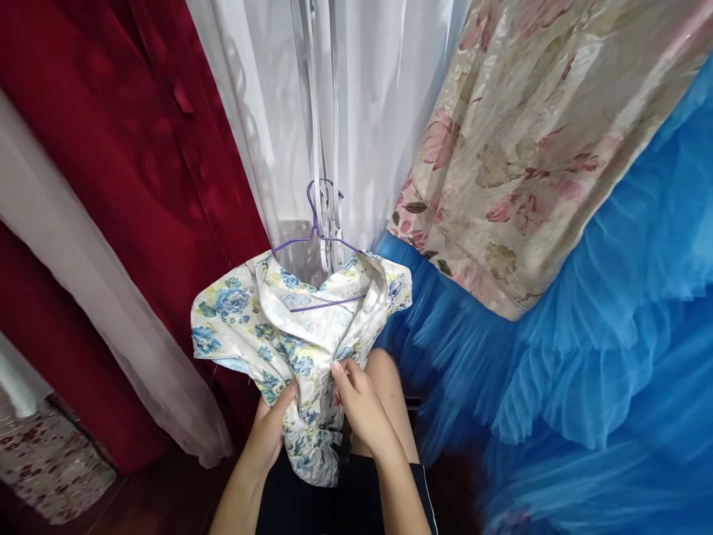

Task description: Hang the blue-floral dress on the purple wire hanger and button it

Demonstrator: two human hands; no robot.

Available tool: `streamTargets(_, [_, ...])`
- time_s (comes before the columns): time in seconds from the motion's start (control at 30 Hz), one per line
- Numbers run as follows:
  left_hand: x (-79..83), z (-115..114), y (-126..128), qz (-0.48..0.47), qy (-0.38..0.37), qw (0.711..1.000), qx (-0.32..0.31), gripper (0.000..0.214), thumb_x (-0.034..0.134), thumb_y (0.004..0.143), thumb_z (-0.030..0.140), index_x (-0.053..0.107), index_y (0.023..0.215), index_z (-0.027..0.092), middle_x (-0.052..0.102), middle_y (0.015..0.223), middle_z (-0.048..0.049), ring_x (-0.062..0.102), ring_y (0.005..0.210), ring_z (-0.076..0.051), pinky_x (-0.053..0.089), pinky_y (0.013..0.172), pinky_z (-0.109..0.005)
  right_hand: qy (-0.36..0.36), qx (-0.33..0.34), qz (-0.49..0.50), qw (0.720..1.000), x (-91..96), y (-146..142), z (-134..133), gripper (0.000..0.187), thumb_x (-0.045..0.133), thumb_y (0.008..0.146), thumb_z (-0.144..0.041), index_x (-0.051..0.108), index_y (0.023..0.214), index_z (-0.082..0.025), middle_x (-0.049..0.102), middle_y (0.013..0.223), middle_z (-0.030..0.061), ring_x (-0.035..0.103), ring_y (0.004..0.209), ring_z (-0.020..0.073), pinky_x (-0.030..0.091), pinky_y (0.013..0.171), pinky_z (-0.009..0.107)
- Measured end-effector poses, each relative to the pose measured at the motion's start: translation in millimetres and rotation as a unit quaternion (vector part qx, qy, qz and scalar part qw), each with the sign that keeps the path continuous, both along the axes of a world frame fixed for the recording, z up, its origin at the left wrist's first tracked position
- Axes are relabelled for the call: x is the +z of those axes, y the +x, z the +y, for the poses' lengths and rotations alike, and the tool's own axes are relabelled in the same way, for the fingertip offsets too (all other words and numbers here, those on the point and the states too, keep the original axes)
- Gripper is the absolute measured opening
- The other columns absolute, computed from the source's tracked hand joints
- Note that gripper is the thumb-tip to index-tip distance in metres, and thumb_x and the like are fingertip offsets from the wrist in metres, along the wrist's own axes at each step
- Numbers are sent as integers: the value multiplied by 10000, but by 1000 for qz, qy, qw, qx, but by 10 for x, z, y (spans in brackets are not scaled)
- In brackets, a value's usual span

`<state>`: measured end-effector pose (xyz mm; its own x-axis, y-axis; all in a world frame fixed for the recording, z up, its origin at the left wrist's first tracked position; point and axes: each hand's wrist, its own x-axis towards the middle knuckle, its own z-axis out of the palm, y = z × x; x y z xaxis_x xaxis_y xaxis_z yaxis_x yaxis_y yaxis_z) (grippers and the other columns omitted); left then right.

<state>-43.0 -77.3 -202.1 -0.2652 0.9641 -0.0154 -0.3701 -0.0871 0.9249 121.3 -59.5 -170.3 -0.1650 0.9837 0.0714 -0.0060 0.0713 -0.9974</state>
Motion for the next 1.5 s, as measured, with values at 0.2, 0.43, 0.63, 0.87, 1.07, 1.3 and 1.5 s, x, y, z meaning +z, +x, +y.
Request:
streamTargets(0.2, [-122, 37, 69, -13, -22, 1000, -3, 502, 781, 785, 368, 677, 1242, 188, 701, 1276, -103, 562, 1335, -316, 417, 1152, -442, 39, -67, 63, 995, 2, -64, -88, 374, 538, 963, -421, 570, 680, -179, 372, 554, -54, 311, 527, 110, 218, 523, 275])
streamTargets(0.43, [-557, 405, -308, 0, -46, 977, 210, 285, 771, 702, 220, 614, 933, 166, 673, 976, -87, 668, 1033, -285, 492, 1006, -485, 12, -82, 22, 996, -3, 62, -240, 384, 523, 907, -392, 544, 584, -186, 369, 478, -49, 305, 468, 104, 199, 491, 274])
streamTargets(0.63, [-601, 219, -137, 147, 93, 921, 350, 356, 735, 772, 219, 538, 1069, 219, 538, 1084, -42, 561, 1045, -210, 444, 1014, -385, -14, -8, 39, 999, 53, -144, -322, 386, 514, 921, -412, 593, 628, -173, 388, 451, -56, 319, 441, 100, 213, 475, 259])
streamTargets(0.87, [-299, -52, 413, 245, 183, 952, 20, 302, 592, 954, 331, 554, 1236, 232, 621, 1163, -92, 603, 1119, -251, 474, 987, -371, -11, -2, 57, 998, 52, -188, -319, 367, 558, 915, -415, 630, 666, -155, 428, 466, -55, 361, 447, 95, 274, 483, 243])
streamTargets(1.07, [-290, -100, 453, 223, 144, 964, -2, 198, 608, 932, 364, 612, 1051, 205, 657, 903, -42, 638, 844, -198, 512, 782, -283, -34, 26, 92, 995, -3, -199, -297, 405, 588, 904, -480, 653, 683, -147, 471, 430, -46, 396, 404, 89, 310, 474, 234])
streamTargets(1.3, [-295, -71, 333, 231, 174, 956, -41, 269, 632, 906, 384, 645, 1125, 228, 697, 1009, -79, 671, 933, -241, 535, 843, -318, -123, 60, 198, 971, 138, -259, -235, 414, 632, 838, -534, 657, 724, -136, 498, 410, -39, 329, 358, 64, 204, 406, 204])
streamTargets(1.5, [-455, 54, 249, 288, 175, 941, -19, 181, 544, 967, 353, 673, 1024, 240, 690, 989, -90, 665, 948, -258, 527, 886, -351, -85, 31, 197, 976, 591, -250, 110, 341, 655, 780, -466, 649, 681, -140, 460, 385, -55, 281, 364, 58, 181, 417, 218])
